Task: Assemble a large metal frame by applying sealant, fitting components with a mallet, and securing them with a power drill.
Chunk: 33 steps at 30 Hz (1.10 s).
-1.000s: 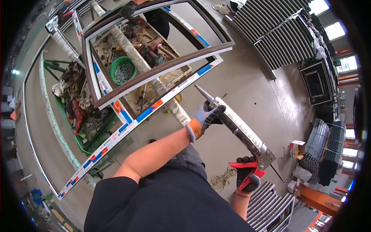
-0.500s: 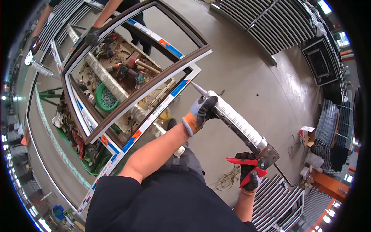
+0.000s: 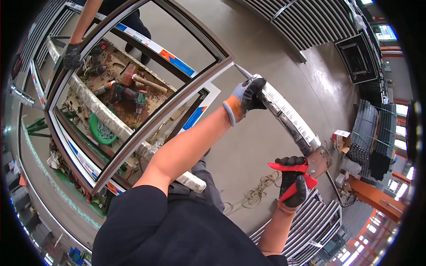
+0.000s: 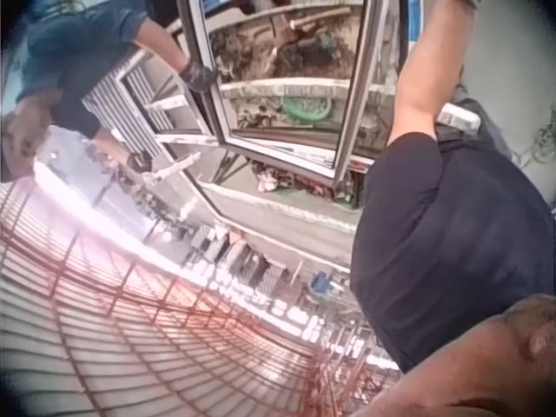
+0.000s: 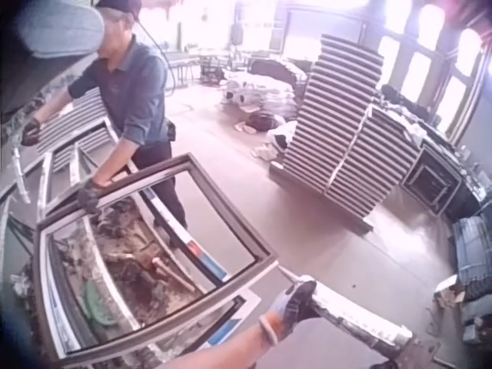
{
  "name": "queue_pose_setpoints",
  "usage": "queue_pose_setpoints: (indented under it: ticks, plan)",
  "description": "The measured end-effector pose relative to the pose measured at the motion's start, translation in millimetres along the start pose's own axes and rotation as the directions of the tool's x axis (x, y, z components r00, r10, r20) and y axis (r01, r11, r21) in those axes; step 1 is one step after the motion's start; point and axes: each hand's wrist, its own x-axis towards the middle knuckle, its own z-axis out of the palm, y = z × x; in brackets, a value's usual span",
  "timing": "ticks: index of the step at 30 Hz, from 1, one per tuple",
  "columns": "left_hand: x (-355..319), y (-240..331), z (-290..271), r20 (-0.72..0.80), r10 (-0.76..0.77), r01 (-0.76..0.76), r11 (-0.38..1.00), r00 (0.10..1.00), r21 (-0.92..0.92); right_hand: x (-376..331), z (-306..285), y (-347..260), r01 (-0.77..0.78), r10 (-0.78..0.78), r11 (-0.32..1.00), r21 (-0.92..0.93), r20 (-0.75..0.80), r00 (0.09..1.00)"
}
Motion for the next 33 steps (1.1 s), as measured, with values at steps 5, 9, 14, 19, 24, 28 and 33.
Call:
queue_pose_setpoints:
  ticks: [5, 9, 14, 19, 24, 28, 33]
  plan:
    - [21.8, 3.5, -3.2, -0.01, -0.01, 0.009, 0.999, 1.0, -0.05, 21.5, 3.6, -4.4, -0.01, 0.009, 0.999, -0.031, -0.022, 1.0]
    - [27.0, 6.9, -7.3, -0.007, 0.002, -0.002, 0.998, 1.0, -0.062, 31.8, 6.4, -7.7, -0.026, 0.023, 0.997, -0.068, -0.036, 0.999]
    - [29.8, 8.5, -7.0, -0.028, 0.013, -0.015, 0.996, 1.0, -0.09, 38.2, 7.1, -13.4, -0.035, 0.032, 0.995, -0.092, -0.032, 0.999]
    - [30.3, 12.2, -7.9, -0.025, 0.003, -0.005, 0.995, 1.0, -0.103, 43.5, 11.5, -14.9, -0.03, 0.029, 0.994, -0.107, -0.017, 0.999]
    - [30.4, 13.2, -9.0, -0.007, 0.011, -0.012, 0.991, 1.0, -0.133, 45.5, 13.0, -18.3, -0.029, 0.027, 0.991, -0.132, -0.017, 0.999]
    - [31.2, 13.2, -10.1, 0.015, 0.021, -0.018, 0.988, 1.0, -0.151, 46.8, 15.2, -20.0, -0.018, 0.018, 0.986, -0.165, 0.001, 1.0]
    - [29.6, 13.7, -10.9, 0.036, 0.004, 0.002, 0.988, 0.999, -0.157, 46.8, 22.3, -24.0, -0.03, 0.026, 0.979, -0.2, -0.026, 0.999]
